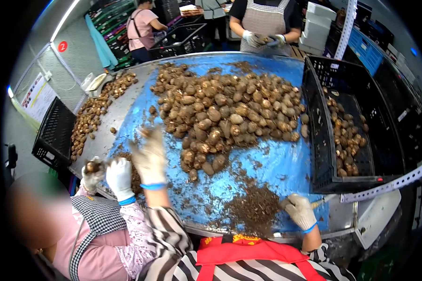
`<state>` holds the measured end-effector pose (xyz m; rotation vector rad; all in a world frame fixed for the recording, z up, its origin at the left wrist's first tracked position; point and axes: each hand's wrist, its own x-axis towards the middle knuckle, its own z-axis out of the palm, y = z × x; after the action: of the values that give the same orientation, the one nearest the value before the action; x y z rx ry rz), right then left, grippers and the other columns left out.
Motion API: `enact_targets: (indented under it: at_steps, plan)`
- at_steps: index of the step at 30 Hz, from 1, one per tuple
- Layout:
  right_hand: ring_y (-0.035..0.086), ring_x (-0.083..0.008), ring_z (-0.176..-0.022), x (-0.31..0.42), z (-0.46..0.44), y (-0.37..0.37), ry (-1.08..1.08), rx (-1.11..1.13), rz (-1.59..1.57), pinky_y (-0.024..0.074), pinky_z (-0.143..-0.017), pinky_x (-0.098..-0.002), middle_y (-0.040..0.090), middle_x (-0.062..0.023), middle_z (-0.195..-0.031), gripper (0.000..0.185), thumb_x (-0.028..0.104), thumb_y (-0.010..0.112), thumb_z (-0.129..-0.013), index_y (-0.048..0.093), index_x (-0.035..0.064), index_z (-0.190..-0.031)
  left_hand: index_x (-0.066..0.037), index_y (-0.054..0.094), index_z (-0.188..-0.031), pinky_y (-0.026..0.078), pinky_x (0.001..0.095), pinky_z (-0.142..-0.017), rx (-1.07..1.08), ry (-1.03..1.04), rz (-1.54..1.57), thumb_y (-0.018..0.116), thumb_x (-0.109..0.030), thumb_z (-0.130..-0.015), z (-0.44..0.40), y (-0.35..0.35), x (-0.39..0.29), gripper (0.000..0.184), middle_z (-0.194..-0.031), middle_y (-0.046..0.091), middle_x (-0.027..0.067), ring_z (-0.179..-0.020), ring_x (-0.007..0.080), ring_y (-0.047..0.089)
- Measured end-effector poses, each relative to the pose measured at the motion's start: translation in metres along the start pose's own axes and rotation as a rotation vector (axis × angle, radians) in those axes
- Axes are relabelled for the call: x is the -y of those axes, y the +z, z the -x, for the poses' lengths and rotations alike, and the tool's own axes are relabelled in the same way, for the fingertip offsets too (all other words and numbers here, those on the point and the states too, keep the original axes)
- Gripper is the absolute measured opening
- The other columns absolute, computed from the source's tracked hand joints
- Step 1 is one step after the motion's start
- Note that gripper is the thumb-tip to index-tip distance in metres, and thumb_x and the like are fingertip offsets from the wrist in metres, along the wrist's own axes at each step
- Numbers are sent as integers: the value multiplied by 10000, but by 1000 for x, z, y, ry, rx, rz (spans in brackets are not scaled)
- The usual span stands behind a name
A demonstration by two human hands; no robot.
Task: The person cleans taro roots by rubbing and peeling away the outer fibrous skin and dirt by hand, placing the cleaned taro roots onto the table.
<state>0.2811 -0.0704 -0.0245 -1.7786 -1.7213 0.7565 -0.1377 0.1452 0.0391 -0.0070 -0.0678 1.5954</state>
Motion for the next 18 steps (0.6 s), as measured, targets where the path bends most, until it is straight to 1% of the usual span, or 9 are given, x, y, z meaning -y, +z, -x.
enact_targets:
  at_steps: [3,6,7,9,10,11,12,16,18]
  plan:
    - [639,-389,-784,-2,-1,2,20,33,8,505,-704,-453,655,-206,-814,146,126,623,-800,678,-9,-805,72,514,-1319,457,638,-1066,133,244,-314,473,-569,-1002,-45,27,-68,716,-1373,510,340,-1329,504,468]
    - [664,-376,-840,10,-4,11,88,29,-140,527,-753,-436,688,-211,-887,180,138,627,-825,723,7,-902,21,687,-1146,514,539,-1040,306,155,-671,605,-259,-998,-27,47,-25,327,-1191,668,268,-1191,358,634]
    - [668,-372,-856,14,-6,14,73,27,-153,529,-769,-433,693,-211,-904,199,146,625,-834,729,13,-941,-8,702,-1123,557,485,-996,153,172,-782,658,-190,-957,-16,43,-6,250,-1110,712,220,-1120,306,683]
    - [677,-363,-889,18,-10,16,44,17,-173,534,-801,-427,702,-211,-940,243,160,623,-853,741,27,-1017,-55,725,-1119,611,375,-835,258,80,-1276,691,-323,-929,-10,0,2,330,-1015,750,147,-1008,220,722]
    - [675,-363,-893,19,-12,16,61,49,-148,532,-806,-429,702,-208,-938,252,167,622,-858,740,31,-1034,-63,735,-1083,600,355,-827,-22,205,-1717,656,-313,-942,3,-13,21,298,-991,754,135,-983,203,724]
    - [674,-364,-896,20,-14,14,77,83,-121,530,-811,-431,702,-206,-935,261,174,621,-864,739,36,-1051,-45,741,-1035,574,366,-906,-219,248,-1999,673,-292,-923,12,-7,52,280,-1089,740,126,-1053,221,705]
    - [673,-364,-899,20,-16,13,92,116,-92,528,-816,-433,701,-203,-933,270,181,620,-870,737,40,-1067,-46,744,-1068,511,401,-1024,-292,69,-1786,717,-284,-885,4,-28,61,301,-1285,665,167,-1191,269,642]
    - [674,-368,-898,23,-17,6,84,167,-16,529,-817,-432,701,-211,-931,270,184,625,-866,739,37,-1062,-83,702,-1225,392,466,-1140,88,359,-2595,765,-307,-803,-8,-67,93,481,-1455,513,251,-1360,413,474]
    - [680,-376,-872,19,-15,10,27,141,3,530,-794,-427,700,-228,-915,273,177,634,-861,738,14,-1053,-90,701,-1226,326,468,-1172,147,356,-2713,791,-345,-754,-17,-78,106,545,-1505,450,255,-1380,448,418]
